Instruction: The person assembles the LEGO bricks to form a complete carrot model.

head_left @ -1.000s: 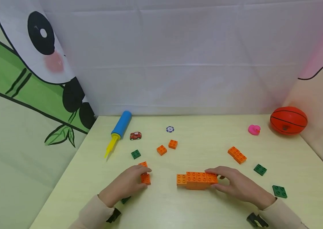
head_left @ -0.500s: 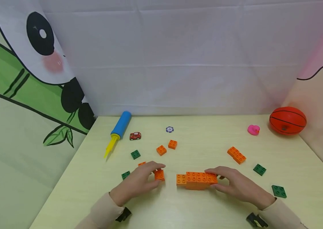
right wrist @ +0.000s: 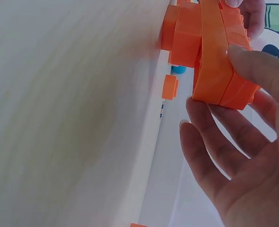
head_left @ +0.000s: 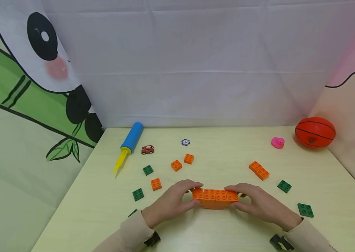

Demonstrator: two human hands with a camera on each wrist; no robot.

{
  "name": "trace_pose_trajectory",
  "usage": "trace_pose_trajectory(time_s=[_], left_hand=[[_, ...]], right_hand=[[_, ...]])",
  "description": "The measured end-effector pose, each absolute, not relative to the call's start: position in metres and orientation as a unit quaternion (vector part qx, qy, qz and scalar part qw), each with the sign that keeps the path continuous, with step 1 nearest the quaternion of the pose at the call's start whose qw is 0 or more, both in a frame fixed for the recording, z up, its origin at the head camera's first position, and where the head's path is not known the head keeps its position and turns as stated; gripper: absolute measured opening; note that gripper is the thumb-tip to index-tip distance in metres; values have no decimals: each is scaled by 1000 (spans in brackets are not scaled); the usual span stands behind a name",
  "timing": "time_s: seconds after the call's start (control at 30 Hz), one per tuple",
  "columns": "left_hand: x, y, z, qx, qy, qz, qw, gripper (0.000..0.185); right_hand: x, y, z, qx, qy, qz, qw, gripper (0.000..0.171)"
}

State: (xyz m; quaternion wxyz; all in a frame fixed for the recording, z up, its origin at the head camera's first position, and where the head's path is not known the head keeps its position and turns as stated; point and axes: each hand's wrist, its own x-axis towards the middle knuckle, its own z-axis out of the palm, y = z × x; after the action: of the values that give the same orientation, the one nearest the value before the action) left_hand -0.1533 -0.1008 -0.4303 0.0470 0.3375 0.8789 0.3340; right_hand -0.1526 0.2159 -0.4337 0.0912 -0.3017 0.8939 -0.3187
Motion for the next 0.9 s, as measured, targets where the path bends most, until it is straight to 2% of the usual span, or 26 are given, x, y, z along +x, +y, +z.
trace_pose_trajectory(time_s=[0.37, 0.5, 0.9], left_hand=[[-162, -101, -432, 271, 837, 452, 150, 52], [-163, -102, -434, 251, 839, 456, 159, 58], [-161, -100, -433, 255, 853, 434, 141, 67]], right_hand=[[-153, 217, -436, -298, 890, -330, 96, 49], [-154, 217, -436, -295, 890, -334, 99, 49], [-155, 216, -438, -302, 884, -346, 88, 48]])
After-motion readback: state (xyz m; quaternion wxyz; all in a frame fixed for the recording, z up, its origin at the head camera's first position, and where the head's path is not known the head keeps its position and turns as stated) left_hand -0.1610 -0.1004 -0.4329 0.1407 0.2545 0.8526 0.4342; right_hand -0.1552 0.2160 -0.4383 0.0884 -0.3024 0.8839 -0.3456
